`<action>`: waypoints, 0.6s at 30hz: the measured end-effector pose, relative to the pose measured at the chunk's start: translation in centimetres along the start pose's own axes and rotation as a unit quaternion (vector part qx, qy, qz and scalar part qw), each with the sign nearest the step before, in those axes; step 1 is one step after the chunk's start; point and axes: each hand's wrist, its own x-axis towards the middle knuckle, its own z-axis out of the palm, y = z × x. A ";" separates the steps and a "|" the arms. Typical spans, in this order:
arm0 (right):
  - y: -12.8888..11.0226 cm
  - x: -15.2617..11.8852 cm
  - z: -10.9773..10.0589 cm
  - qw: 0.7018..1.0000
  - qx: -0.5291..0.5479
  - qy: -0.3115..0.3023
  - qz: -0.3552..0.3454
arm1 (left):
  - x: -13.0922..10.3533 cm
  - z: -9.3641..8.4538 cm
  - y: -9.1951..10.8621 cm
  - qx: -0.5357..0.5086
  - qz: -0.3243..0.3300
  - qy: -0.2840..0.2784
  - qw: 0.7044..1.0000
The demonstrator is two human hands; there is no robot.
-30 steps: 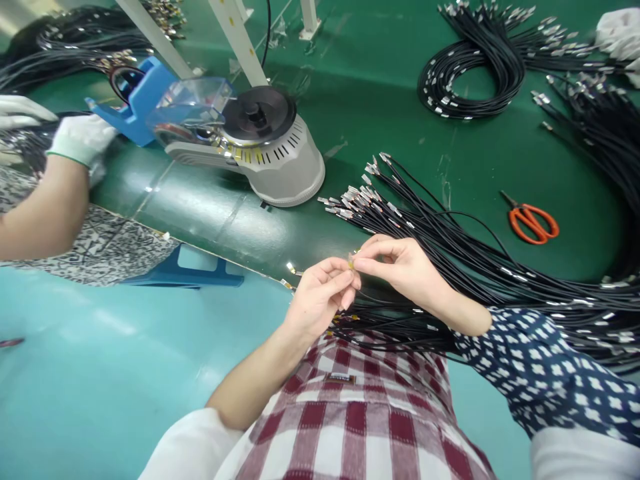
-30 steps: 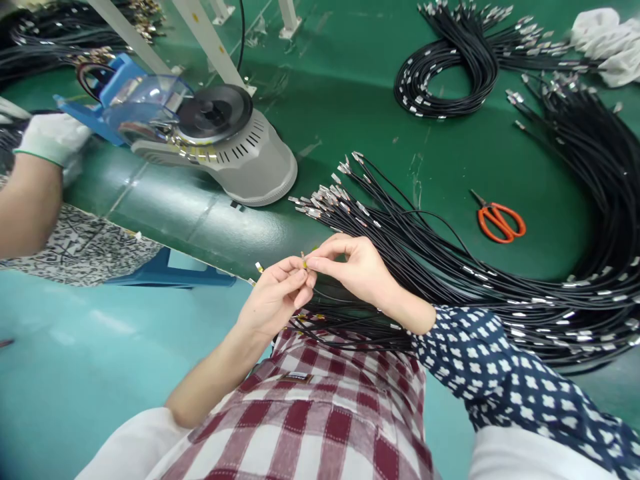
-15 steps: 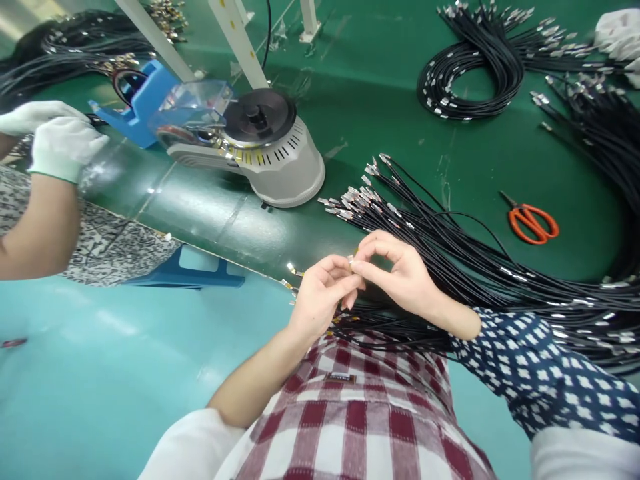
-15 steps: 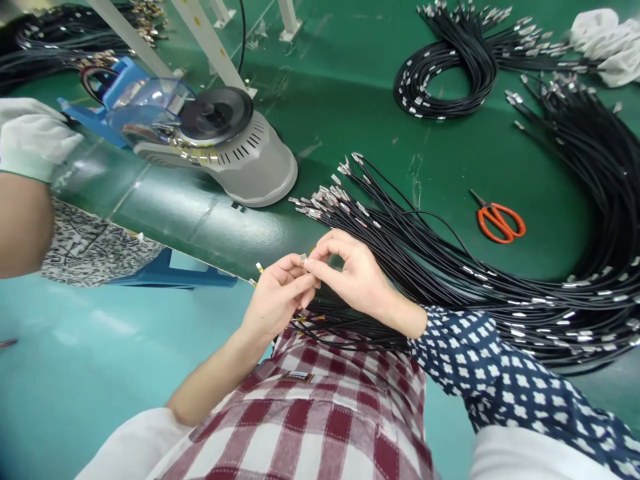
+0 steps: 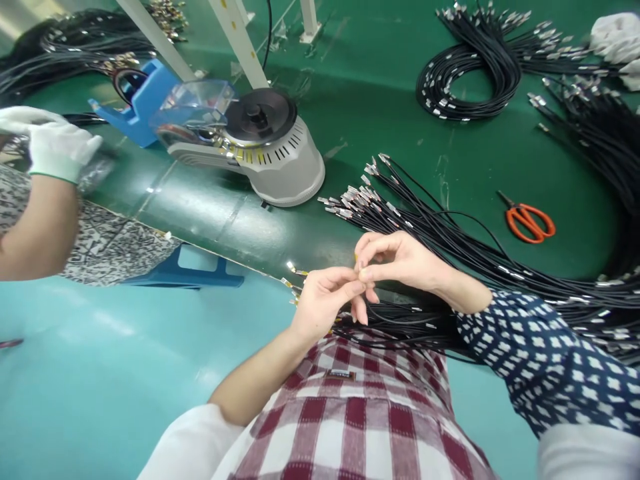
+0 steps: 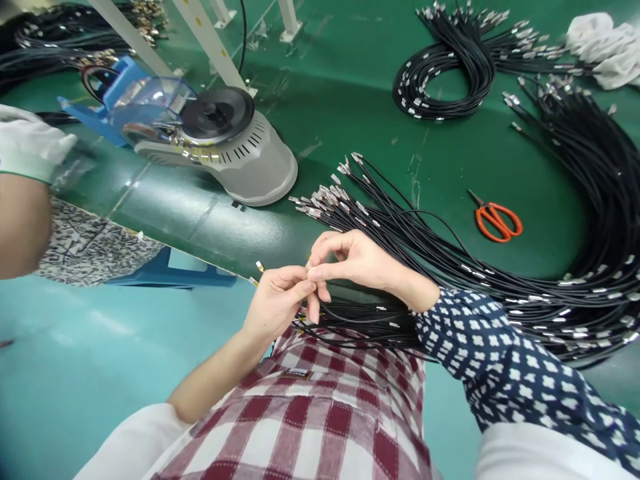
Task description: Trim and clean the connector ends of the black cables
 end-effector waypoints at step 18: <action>-1.0 -2.4 -4.2 0.740 -0.649 0.167 -0.049 | -1.6 -1.5 -0.2 0.193 0.066 0.156 0.966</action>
